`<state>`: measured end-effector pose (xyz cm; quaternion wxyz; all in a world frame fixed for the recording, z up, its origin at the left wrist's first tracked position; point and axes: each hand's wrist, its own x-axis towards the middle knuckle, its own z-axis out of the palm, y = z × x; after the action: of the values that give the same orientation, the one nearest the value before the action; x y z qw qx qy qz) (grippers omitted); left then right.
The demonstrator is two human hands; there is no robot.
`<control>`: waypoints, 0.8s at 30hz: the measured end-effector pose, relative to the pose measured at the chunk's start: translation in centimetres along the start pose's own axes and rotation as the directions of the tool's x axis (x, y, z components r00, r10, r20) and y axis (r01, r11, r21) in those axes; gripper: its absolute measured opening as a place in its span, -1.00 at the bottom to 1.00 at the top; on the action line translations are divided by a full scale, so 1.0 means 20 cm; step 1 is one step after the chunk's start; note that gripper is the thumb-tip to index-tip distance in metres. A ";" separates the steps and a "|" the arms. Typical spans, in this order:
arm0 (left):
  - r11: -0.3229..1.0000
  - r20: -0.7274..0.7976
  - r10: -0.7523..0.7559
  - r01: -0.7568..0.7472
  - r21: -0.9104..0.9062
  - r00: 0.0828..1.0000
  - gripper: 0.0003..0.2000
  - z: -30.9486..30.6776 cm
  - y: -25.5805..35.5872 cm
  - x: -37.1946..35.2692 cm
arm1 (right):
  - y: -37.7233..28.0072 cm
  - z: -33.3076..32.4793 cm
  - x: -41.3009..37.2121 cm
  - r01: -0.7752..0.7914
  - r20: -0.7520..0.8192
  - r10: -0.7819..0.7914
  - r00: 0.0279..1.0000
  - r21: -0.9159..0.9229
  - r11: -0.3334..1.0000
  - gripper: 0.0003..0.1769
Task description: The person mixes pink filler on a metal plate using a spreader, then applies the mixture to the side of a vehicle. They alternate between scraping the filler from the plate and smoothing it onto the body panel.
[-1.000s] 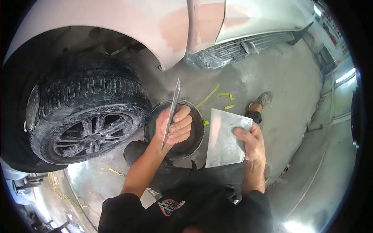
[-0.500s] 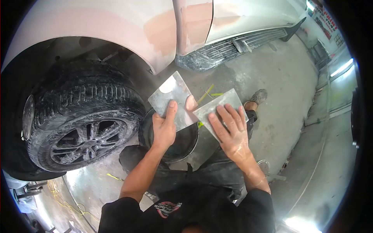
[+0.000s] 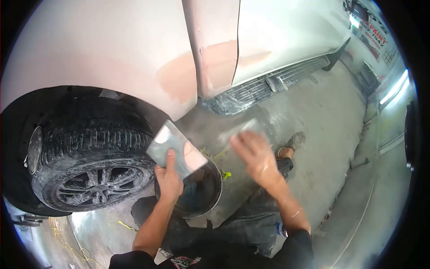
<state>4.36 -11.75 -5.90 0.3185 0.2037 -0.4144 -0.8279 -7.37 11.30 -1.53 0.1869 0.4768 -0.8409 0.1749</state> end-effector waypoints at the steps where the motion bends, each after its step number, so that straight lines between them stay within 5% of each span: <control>1: 0.990 -0.003 -0.133 0.133 -0.043 0.991 -0.72 -0.04 -0.08 0.02 | 0.07 -0.02 0.11 -0.004 -0.126 0.003 0.992 -0.009 1.000 -0.28; 4: 0.911 -0.011 -0.407 0.405 -0.078 0.913 -0.69 -0.03 -0.21 0.03 | 0.18 -0.13 0.49 -0.024 -0.440 -0.030 0.897 -0.117 0.993 -0.28; 6: 0.890 0.005 -0.448 0.446 -0.097 0.894 -0.67 -0.05 -0.29 0.05 | 0.23 -0.16 0.72 0.010 -0.535 -0.118 0.837 -0.200 0.980 -0.27; 12: 0.866 0.028 -0.495 0.496 -0.062 0.869 -0.67 -0.08 -0.33 0.08 | 0.24 -0.20 1.06 0.039 -0.598 -0.291 0.747 -0.398 0.917 -0.28; 21: 0.852 0.027 -0.514 0.514 -0.098 0.857 -0.69 -0.03 -0.27 0.07 | 0.27 -0.14 1.14 -0.050 -0.655 -0.325 0.682 -0.485 0.873 -0.39; 24: 0.833 0.031 -0.546 0.547 -0.088 0.837 -0.70 -0.03 -0.26 0.06 | 0.26 -0.11 1.10 -0.043 -0.621 -0.266 0.737 -0.436 0.899 -0.38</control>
<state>1.98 -10.50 -10.48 0.0772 0.2967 -0.3005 -0.9032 -22.05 -1.41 10.36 0.5839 0.3812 -0.7038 0.1358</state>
